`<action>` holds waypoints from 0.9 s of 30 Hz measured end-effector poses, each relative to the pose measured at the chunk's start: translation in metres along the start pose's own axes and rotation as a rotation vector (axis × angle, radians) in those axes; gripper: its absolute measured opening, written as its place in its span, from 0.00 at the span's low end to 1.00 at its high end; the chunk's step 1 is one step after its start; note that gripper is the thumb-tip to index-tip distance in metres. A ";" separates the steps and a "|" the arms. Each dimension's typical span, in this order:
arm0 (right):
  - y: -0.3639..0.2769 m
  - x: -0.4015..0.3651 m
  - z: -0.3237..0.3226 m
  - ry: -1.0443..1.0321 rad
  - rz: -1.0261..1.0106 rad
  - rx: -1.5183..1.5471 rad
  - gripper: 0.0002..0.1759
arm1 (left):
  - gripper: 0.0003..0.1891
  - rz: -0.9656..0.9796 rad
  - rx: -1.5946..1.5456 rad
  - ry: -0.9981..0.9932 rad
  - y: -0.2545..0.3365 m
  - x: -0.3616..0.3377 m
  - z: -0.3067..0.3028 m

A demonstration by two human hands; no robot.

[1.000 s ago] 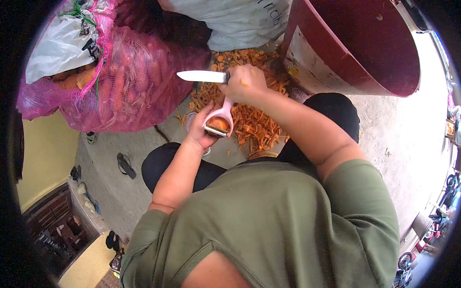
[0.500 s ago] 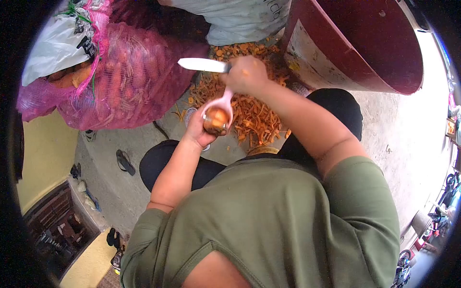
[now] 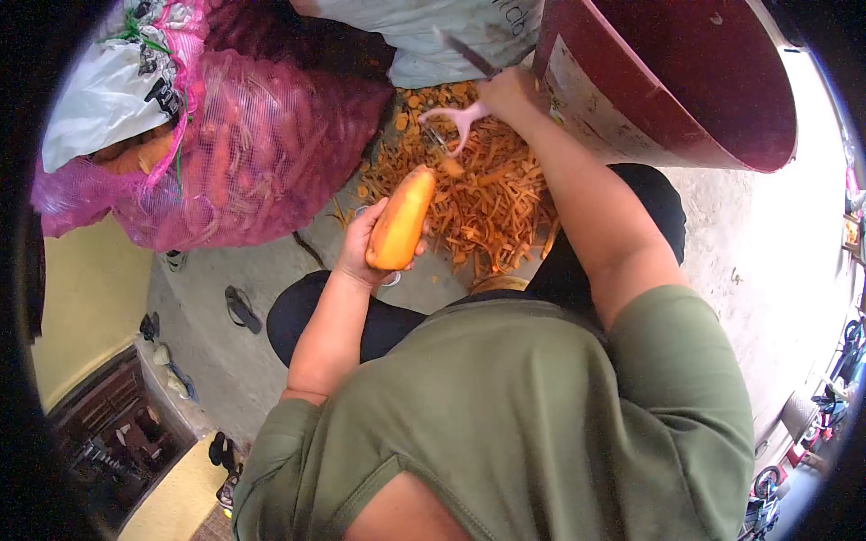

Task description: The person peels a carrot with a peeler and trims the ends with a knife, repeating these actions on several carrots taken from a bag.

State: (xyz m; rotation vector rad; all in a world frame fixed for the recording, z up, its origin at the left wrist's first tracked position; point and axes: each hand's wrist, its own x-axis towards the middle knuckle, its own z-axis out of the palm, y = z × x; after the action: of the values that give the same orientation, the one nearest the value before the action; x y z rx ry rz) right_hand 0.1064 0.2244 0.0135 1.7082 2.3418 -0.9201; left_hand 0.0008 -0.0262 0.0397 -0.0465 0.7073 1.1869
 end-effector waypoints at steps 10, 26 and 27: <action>-0.051 -0.104 0.010 -0.077 -0.395 0.055 0.14 | 0.21 0.060 -0.029 0.092 -0.006 0.010 0.006; -0.002 -0.010 0.019 0.111 -0.135 -0.068 0.19 | 0.19 -0.032 0.086 0.056 -0.002 0.004 0.006; -0.001 -0.011 0.006 0.075 -0.052 -0.019 0.20 | 0.21 -0.033 0.076 0.073 -0.003 0.004 0.003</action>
State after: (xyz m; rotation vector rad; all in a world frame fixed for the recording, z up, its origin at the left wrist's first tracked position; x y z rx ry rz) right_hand 0.1079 0.2123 0.0134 1.7113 2.4458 -0.8536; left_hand 0.0054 -0.0226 0.0395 -0.0380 0.8125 1.1305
